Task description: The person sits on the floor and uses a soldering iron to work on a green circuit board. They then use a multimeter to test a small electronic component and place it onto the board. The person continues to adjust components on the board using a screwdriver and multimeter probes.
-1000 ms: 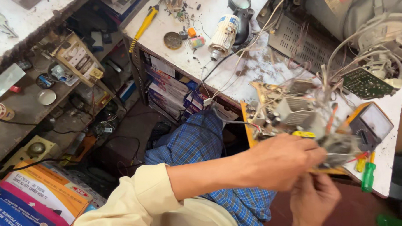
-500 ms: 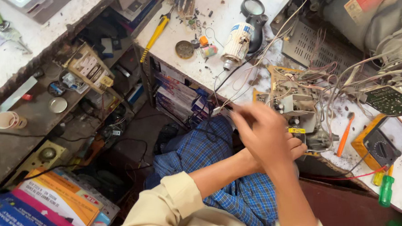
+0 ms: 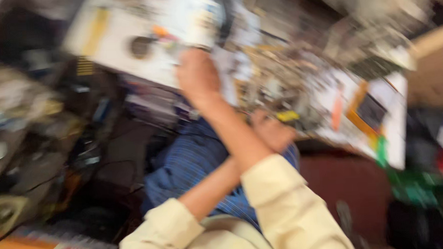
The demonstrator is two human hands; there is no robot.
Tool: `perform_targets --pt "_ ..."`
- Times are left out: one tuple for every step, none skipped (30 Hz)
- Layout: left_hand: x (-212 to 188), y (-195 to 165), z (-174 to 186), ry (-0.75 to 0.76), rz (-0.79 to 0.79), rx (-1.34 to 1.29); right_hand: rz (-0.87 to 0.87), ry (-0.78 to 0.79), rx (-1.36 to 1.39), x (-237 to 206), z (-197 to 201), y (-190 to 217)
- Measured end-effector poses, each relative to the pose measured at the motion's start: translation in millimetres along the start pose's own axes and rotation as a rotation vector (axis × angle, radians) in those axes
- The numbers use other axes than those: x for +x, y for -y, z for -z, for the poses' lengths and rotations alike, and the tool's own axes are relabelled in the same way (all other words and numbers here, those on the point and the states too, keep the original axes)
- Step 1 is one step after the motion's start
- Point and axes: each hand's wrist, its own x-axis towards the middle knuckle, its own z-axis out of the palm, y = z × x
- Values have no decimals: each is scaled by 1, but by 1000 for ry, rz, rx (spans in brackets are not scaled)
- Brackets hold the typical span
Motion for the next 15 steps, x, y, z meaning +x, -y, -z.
perform_targets --pt "-3 -1 -3 1 27 -44 -35 -16 0 -2 3 2" --pt "-8 0 -6 6 57 -86 -123 8 86 -7 7 2" --pt "-10 -2 -5 -37 48 -118 -19 -150 112 -13 10 0" --pt "-11 -3 -2 -86 42 -137 62 -229 64 -21 10 -3" --pt "-11 -5 2 -28 54 -147 34 -212 175 -32 21 -8" --pt "-12 -7 8 32 70 -148 11 -191 294 -46 30 -7" --pt "-10 -11 14 39 74 -170 7 -165 434 -65 44 -10" --pt "-9 -14 20 45 81 -185 9 -138 580 -87 59 -16" --pt "-5 -17 24 47 87 -191 22 -127 752 -110 77 -26" --pt "0 -20 26 52 91 -211 33 -115 925 -134 93 -37" --pt "3 -23 27 60 101 -229 44 -117 1078 -158 109 -56" --pt "6 -26 27 66 115 -246 56 -117 1231 -184 125 -77" --pt "8 -28 26 66 128 -258 -77 -216 1293 -203 130 -96" --pt "9 -30 23 69 141 -271 -112 -266 1237 -225 140 -121" --pt "9 -32 20 71 156 -286 -233 -358 1186 -239 141 -144"
